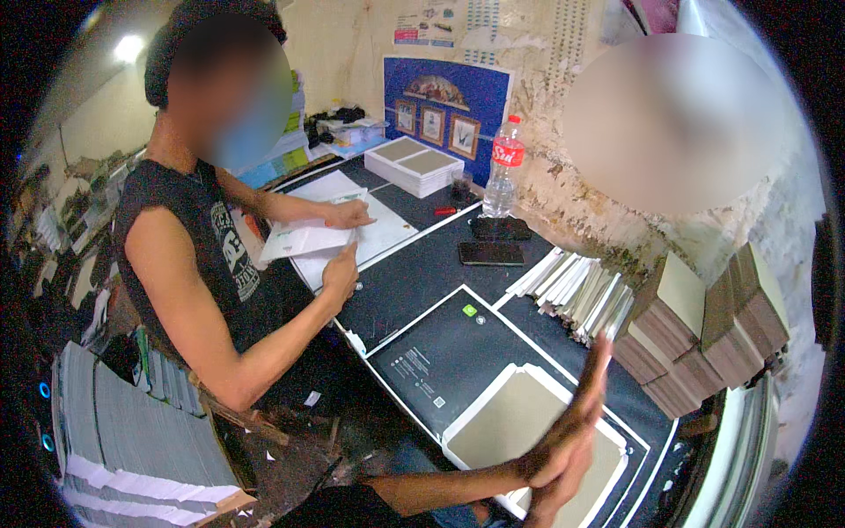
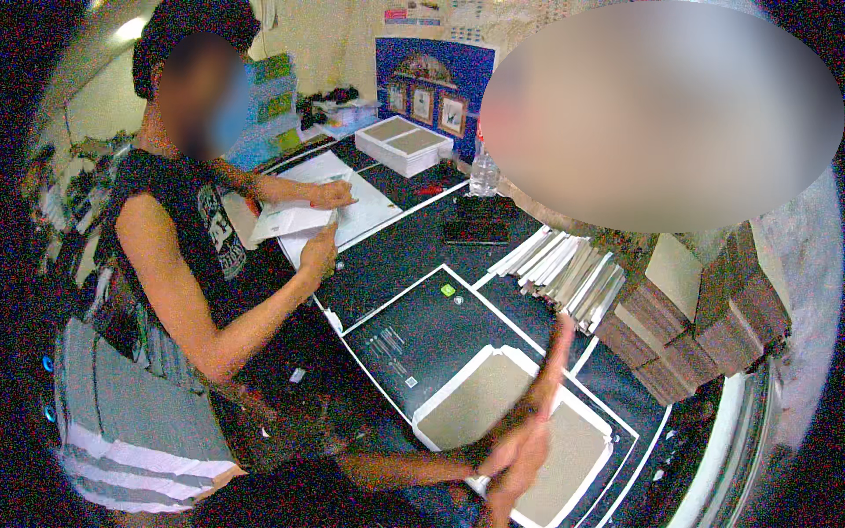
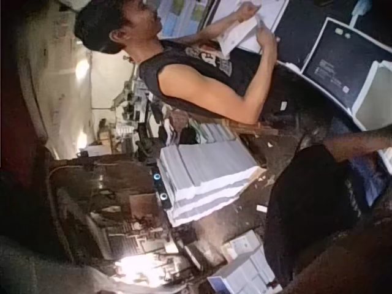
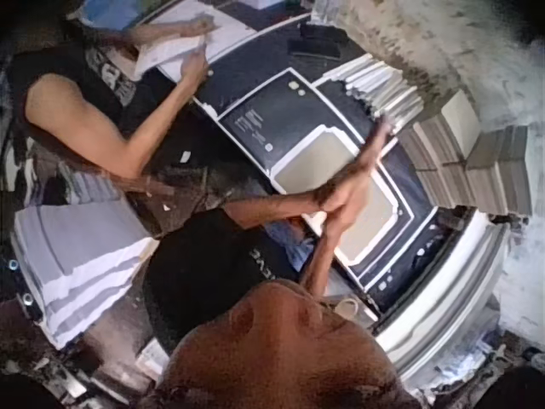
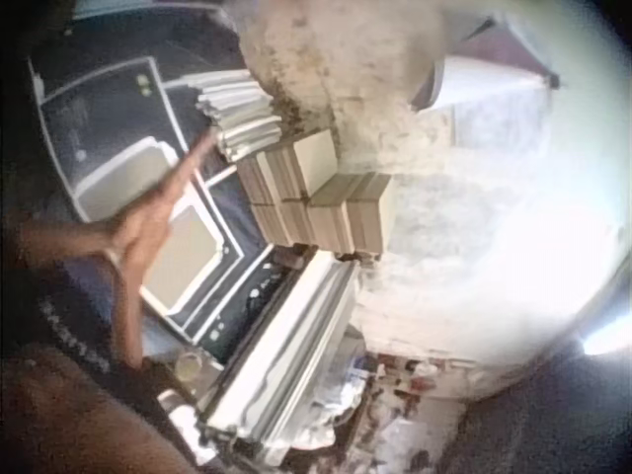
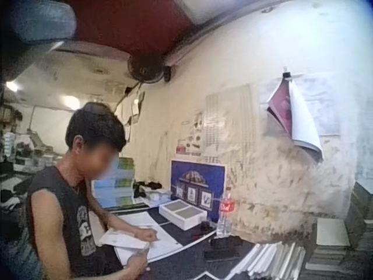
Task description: The person applies adhesive to paper sheets using a machine and then manually attaches cardboard panels and strips to create folders.
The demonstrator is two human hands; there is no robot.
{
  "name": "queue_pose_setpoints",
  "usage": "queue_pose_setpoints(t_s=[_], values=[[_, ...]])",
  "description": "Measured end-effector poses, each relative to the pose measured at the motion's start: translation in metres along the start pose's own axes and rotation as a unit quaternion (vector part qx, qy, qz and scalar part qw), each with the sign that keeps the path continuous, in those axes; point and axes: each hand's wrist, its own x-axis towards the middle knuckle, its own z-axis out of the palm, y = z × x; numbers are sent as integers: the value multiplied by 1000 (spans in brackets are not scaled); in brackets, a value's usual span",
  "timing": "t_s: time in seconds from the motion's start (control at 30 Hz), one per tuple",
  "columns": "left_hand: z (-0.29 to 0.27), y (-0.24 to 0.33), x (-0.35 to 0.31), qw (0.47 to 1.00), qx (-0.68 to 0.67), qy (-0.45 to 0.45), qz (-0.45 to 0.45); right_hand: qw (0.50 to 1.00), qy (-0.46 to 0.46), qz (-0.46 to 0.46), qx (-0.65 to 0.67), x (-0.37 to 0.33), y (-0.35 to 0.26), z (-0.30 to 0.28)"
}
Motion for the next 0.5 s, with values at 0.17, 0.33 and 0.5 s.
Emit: queue_pose_setpoints(t_s=[0.17,0.33,0.5], values=[[-58,7,21,981,-185,-32,-44,886,-80,-195,-413,-28,-33,105],[24,40,-75,974,-25,-19,-223,896,213,-14,-390,2,-54,43],[23,31,-74,975,23,-61,-214,871,136,-139,-451,-6,-18,26]])
